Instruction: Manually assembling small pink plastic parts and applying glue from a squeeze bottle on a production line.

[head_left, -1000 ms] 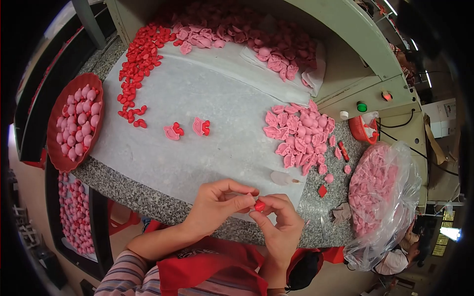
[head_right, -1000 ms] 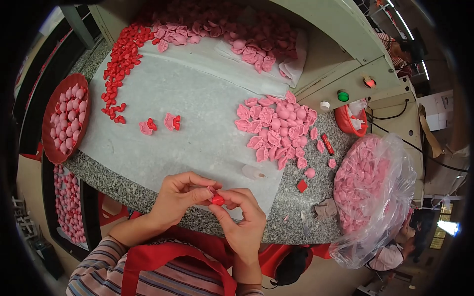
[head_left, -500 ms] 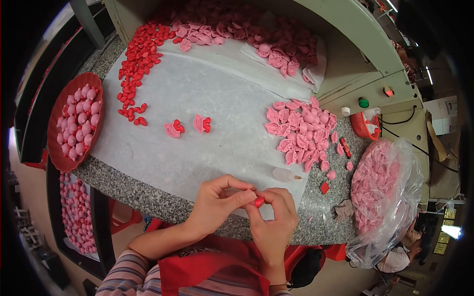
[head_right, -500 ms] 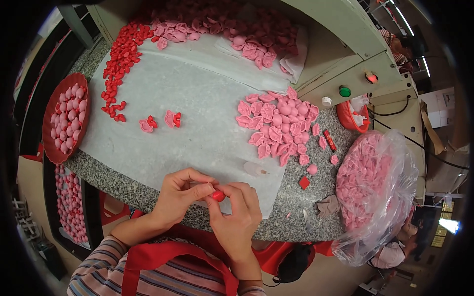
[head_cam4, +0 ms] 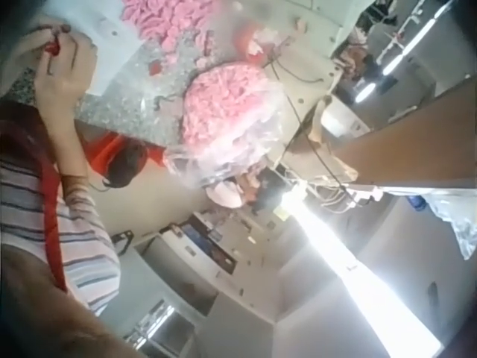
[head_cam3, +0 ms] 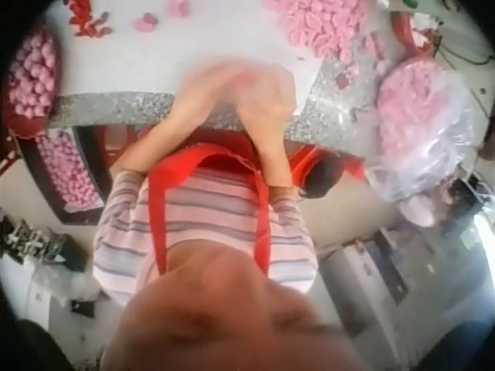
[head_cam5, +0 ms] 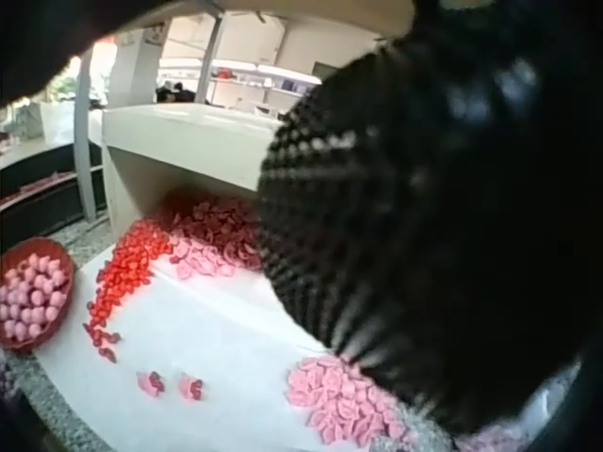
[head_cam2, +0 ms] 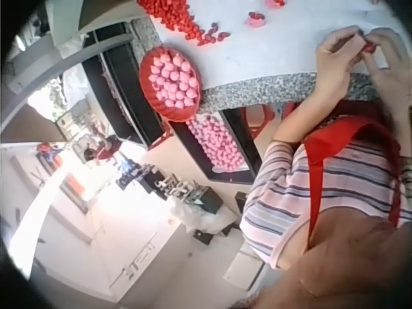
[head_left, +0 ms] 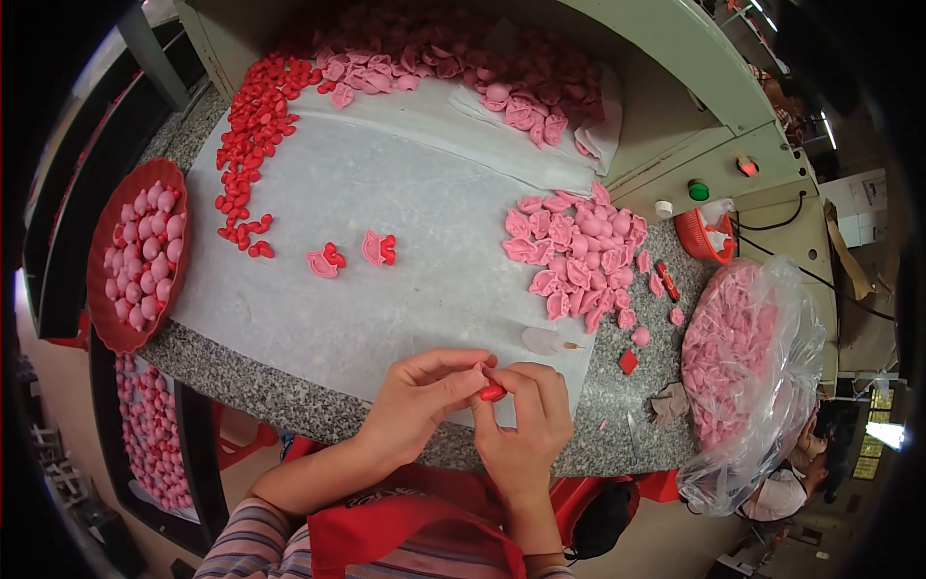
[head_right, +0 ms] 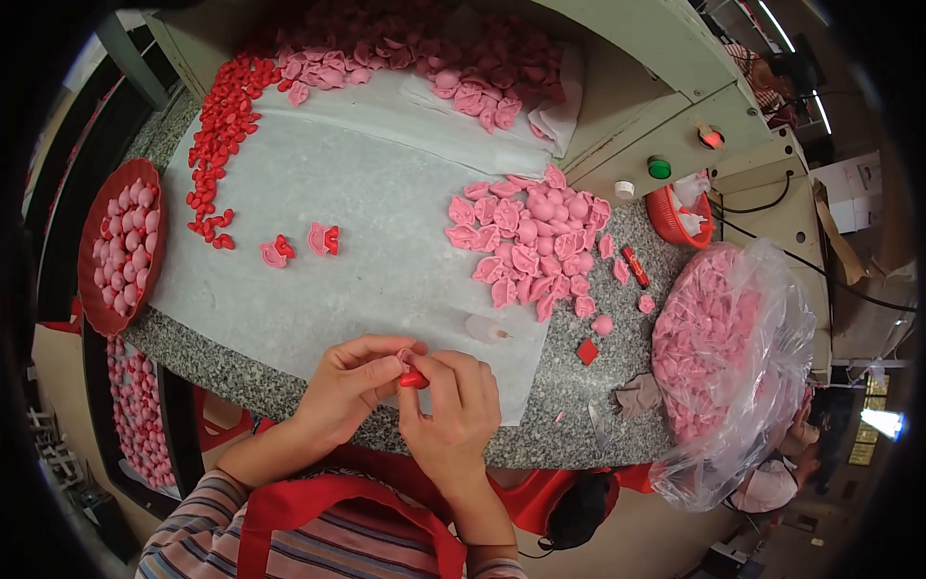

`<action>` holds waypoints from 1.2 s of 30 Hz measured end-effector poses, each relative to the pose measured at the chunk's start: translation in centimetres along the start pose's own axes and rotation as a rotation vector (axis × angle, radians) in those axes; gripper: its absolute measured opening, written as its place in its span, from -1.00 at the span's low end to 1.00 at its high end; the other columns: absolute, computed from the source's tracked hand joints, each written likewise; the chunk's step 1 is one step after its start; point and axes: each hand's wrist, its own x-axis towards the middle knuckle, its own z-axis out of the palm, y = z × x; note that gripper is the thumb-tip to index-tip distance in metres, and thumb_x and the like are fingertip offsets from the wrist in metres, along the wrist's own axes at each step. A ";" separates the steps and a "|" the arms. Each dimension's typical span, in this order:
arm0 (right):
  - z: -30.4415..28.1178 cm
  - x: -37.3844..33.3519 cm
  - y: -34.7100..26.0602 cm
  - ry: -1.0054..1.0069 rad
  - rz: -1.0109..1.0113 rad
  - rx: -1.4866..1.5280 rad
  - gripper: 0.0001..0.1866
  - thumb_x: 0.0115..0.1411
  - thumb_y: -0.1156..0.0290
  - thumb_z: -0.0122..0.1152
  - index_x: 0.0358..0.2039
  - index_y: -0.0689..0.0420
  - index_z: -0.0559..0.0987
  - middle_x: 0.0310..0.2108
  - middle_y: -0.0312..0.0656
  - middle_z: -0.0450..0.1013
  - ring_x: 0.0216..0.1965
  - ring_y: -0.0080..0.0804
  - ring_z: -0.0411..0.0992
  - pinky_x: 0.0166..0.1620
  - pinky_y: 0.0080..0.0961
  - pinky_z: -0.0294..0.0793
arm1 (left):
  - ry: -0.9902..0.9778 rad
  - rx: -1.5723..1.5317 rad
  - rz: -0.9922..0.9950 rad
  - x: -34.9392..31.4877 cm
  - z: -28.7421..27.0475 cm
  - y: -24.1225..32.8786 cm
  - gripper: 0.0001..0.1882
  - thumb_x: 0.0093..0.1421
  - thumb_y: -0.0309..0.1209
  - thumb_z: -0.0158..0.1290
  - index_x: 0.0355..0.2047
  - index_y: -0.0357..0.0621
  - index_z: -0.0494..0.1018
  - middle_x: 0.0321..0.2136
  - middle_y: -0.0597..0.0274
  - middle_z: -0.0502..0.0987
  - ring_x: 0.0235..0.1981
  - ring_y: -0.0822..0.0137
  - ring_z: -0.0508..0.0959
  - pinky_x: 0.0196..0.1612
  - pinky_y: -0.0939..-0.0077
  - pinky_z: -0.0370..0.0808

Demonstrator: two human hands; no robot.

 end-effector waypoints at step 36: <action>-4.4 -1.5 -1.8 0.068 -0.165 0.413 -0.63 -0.29 0.53 0.21 -0.35 0.27 0.44 -0.63 -0.23 0.38 -0.75 -0.48 0.22 -0.68 -0.67 0.19 | -0.294 -0.401 -0.211 -0.3 -1.5 2.4 -0.54 0.13 -0.31 -0.01 0.03 -0.17 0.25 -0.08 0.00 0.38 -0.10 0.18 0.44 -0.02 0.32 0.38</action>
